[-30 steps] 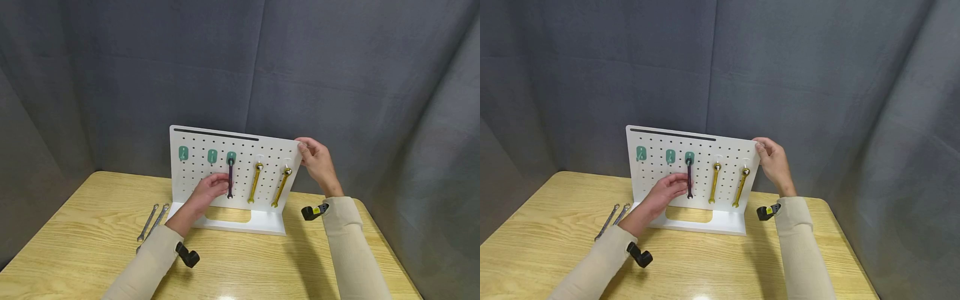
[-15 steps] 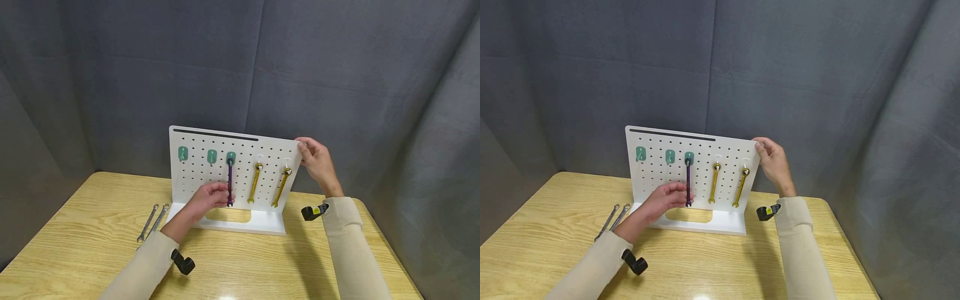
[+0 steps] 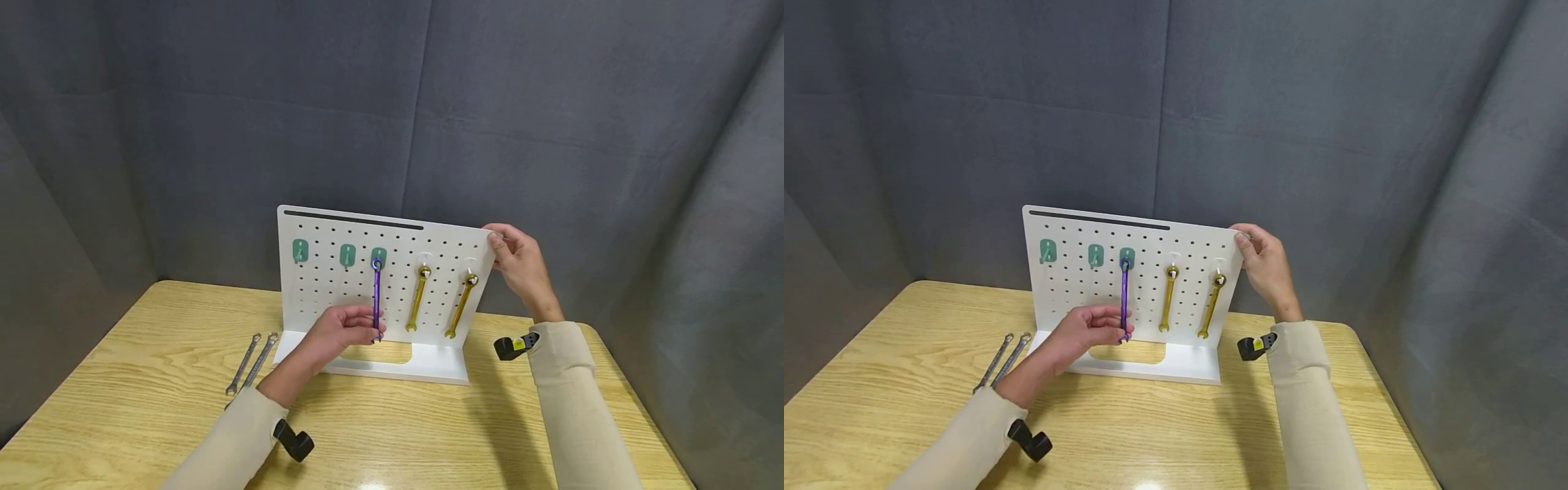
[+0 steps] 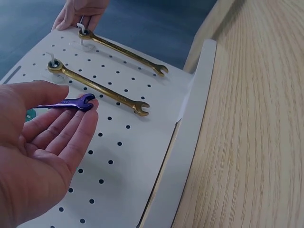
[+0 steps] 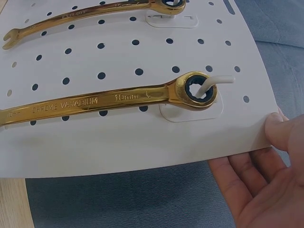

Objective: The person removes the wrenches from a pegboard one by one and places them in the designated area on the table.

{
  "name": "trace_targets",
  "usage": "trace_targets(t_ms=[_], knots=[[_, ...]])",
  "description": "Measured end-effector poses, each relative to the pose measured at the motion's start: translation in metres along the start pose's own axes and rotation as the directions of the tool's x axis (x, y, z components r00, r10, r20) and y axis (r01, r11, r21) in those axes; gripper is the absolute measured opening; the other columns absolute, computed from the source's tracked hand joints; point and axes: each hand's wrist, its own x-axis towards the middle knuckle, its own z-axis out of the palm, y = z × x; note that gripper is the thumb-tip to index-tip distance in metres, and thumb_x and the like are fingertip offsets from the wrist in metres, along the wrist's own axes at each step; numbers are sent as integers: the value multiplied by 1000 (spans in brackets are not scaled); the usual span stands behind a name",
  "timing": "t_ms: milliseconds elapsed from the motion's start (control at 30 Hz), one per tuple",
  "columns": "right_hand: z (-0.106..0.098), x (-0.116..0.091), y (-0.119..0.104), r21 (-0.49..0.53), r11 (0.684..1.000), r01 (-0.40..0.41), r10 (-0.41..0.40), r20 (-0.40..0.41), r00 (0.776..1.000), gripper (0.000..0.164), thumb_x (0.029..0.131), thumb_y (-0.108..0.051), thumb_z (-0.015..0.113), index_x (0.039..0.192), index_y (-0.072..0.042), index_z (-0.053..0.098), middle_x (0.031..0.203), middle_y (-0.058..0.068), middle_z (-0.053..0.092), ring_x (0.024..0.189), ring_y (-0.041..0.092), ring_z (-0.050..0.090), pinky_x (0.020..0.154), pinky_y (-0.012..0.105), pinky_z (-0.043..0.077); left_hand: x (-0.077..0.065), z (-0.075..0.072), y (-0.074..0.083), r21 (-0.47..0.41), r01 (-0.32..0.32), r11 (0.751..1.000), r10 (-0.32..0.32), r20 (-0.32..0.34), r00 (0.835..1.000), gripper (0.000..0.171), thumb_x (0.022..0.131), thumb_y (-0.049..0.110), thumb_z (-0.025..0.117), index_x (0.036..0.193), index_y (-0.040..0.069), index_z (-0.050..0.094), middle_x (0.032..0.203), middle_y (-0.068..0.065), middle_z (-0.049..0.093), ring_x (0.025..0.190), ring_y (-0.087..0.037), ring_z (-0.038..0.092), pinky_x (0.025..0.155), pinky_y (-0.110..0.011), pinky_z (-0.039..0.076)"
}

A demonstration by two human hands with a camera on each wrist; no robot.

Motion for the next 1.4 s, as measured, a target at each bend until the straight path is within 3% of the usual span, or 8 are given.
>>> trace_targets(t_ms=[600,867,1167,1400], knots=[[0,1,1,-2,1000,-2,2,0,1000,36,110,-25,50,135,-1,61,125,19,66,111,27,65,94,48,58,-5,2,0,4,-32,999,32,-9,999,33,95,0,69,126,-10,63,111,-15,75,105,-31,72,90,-33,58],[0,0,-2,-8,1000,-5,5,-2,1000,37,110,-25,50,135,-1,61,125,19,65,112,28,64,95,49,57,-8,1,-3,-20,-41,999,41,-18,999,29,95,-2,69,124,-7,66,106,-13,76,98,-24,74,88,-31,59],[0,1,0,1,1000,2,-2,1,1000,35,110,-24,51,134,-2,62,125,18,66,110,25,65,93,44,58,-11,1,0,-55,-84,995,85,10,996,25,98,-3,66,122,-10,65,106,-19,75,95,-24,75,87,-35,61],[0,0,0,4,1000,4,-4,0,1000,35,110,-24,50,134,-1,62,124,18,66,109,24,65,93,45,58,-12,2,1,-56,-78,995,78,-2,997,21,98,-4,64,119,-8,66,104,-18,75,92,-22,75,86,-35,61]])
